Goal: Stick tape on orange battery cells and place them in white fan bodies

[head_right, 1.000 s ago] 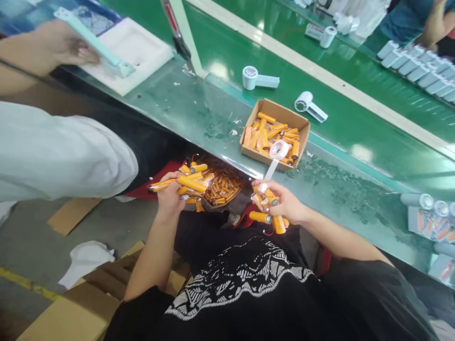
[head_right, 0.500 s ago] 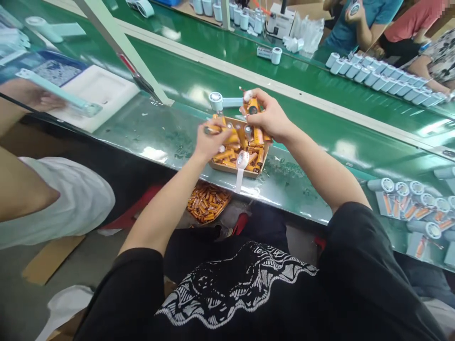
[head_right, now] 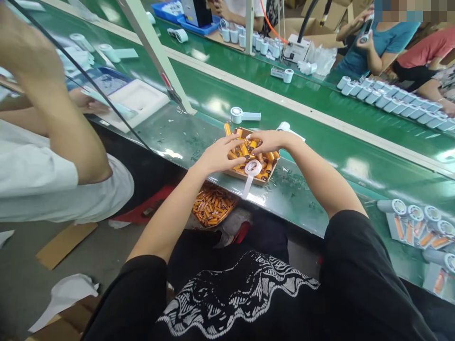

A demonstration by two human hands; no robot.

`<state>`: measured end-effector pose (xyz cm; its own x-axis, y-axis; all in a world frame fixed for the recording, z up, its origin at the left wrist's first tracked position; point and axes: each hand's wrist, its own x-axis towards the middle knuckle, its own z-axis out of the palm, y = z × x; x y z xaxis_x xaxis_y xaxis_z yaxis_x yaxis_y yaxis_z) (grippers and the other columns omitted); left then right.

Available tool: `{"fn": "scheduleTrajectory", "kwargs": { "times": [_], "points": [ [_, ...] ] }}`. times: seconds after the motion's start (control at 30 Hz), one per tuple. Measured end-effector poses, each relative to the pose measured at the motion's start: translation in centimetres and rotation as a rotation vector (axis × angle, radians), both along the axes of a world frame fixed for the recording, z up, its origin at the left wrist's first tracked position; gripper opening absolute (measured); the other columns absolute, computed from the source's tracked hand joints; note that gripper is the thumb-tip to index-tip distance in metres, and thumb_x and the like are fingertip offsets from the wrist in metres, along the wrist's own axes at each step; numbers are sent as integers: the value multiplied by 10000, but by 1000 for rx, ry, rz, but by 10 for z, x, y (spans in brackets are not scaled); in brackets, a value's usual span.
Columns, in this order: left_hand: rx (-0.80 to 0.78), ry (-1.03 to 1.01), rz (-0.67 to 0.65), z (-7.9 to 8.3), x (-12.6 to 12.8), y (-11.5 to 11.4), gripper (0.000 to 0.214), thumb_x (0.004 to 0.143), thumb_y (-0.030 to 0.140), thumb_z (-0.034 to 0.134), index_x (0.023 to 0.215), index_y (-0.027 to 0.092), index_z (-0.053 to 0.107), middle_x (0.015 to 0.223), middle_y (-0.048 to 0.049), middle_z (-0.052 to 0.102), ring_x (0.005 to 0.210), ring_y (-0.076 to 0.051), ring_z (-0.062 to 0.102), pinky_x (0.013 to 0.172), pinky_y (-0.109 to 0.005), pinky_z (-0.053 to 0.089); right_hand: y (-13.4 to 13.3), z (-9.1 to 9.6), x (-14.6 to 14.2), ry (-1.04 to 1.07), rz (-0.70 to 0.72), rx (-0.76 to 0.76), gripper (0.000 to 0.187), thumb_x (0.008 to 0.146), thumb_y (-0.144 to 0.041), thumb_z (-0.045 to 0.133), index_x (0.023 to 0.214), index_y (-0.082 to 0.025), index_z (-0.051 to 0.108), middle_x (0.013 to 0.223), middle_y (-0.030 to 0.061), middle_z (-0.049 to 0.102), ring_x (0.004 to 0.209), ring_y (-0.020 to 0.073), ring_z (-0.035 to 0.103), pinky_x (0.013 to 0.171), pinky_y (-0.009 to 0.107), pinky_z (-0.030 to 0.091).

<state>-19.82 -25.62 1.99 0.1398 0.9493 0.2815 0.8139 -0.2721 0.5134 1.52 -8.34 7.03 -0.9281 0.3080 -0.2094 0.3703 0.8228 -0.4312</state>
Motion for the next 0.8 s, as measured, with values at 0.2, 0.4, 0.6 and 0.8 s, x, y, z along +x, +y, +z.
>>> {"fn": "scheduleTrajectory", "kwargs": {
  "times": [0.2,0.4,0.6,0.8],
  "points": [
    [-1,-345,331,-34,-25,51,648,1081,610,464,1547,171,562,1675,-191,484,1609,-307,396,1336,-495,295,-13,9,12,52,-156,128,569,942,-539,641,1418,-232,700,1308,106,771,1140,311,728,1080,474,548],
    [-197,-78,137,-33,-25,68,612,1087,474,412,1604,173,545,1709,-138,443,1625,-295,373,1366,-536,207,14,2,78,258,-481,241,468,1019,-378,484,1366,-189,735,1308,99,779,1169,282,728,1094,450,537],
    [-92,44,58,-23,-34,49,500,1078,461,415,1284,195,785,1590,-104,606,1560,-250,464,1395,-513,135,58,-53,121,-83,-809,335,803,936,-395,680,1592,12,460,1659,309,451,1512,406,475,1260,493,369],
    [162,-385,461,-70,-50,-57,552,1083,546,375,1317,217,751,1430,-118,714,1383,-264,631,1251,-428,458,81,-69,93,35,-729,295,418,948,-279,535,1321,-146,671,1415,261,674,1268,354,657,1053,461,506]
  ]
}}
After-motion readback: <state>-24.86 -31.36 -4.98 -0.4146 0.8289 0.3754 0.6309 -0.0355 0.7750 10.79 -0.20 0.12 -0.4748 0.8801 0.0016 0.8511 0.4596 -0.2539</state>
